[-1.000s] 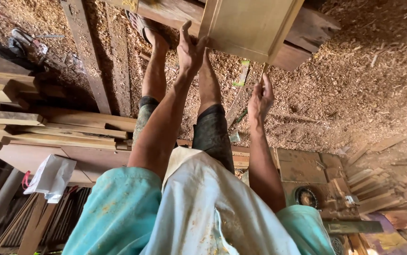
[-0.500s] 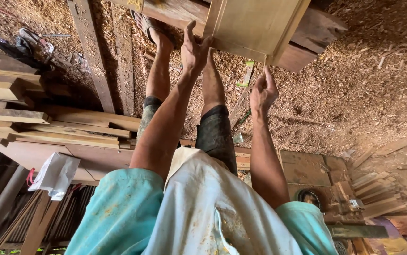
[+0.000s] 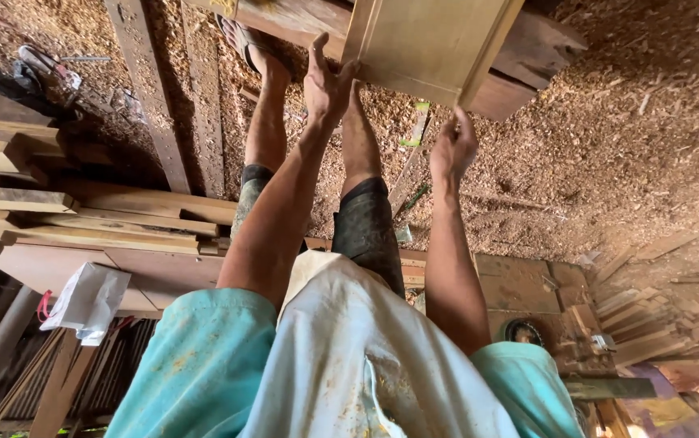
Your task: Manually sanding the edges and surfaces of wooden panels using a sanding block in a workshop environment.
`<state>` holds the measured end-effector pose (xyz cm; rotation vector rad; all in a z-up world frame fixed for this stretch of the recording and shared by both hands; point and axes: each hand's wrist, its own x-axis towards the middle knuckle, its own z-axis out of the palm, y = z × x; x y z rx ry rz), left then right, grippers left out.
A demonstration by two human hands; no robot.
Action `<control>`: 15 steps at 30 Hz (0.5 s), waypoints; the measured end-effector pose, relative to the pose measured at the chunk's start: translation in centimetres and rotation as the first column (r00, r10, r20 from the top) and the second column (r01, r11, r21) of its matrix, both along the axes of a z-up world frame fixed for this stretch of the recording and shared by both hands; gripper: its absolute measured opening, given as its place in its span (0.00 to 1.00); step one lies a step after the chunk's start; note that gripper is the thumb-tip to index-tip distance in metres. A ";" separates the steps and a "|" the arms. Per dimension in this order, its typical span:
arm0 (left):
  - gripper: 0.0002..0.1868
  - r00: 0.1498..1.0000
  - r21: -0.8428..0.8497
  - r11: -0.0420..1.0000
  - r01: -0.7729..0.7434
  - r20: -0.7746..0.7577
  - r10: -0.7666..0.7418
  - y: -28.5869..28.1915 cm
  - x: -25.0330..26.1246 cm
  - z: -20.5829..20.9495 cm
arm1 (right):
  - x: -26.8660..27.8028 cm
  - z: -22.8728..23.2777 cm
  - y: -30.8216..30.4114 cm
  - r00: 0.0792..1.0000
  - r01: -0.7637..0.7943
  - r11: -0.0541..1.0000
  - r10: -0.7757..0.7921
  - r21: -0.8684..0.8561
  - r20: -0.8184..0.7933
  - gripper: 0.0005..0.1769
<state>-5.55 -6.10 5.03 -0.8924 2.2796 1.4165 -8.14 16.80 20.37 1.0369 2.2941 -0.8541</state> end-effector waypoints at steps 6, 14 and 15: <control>0.39 0.996 -0.018 1.000 0.003 -0.090 -0.004 0.1 0.2 -0.7 | -1.5 0.3 0.1 0.982 -0.169 0.986 0.168 -0.005 0.085 0.16; 0.36 0.997 0.006 1.000 -0.012 -0.080 0.012 -0.3 -0.1 0.3 | -0.3 0.8 -0.8 0.986 -0.135 0.991 0.135 -0.008 0.096 0.20; 0.36 0.996 0.003 1.000 -0.012 -0.084 0.012 -0.1 -0.5 -0.1 | -0.6 0.5 -0.7 0.987 -0.135 0.991 0.135 -0.010 0.091 0.20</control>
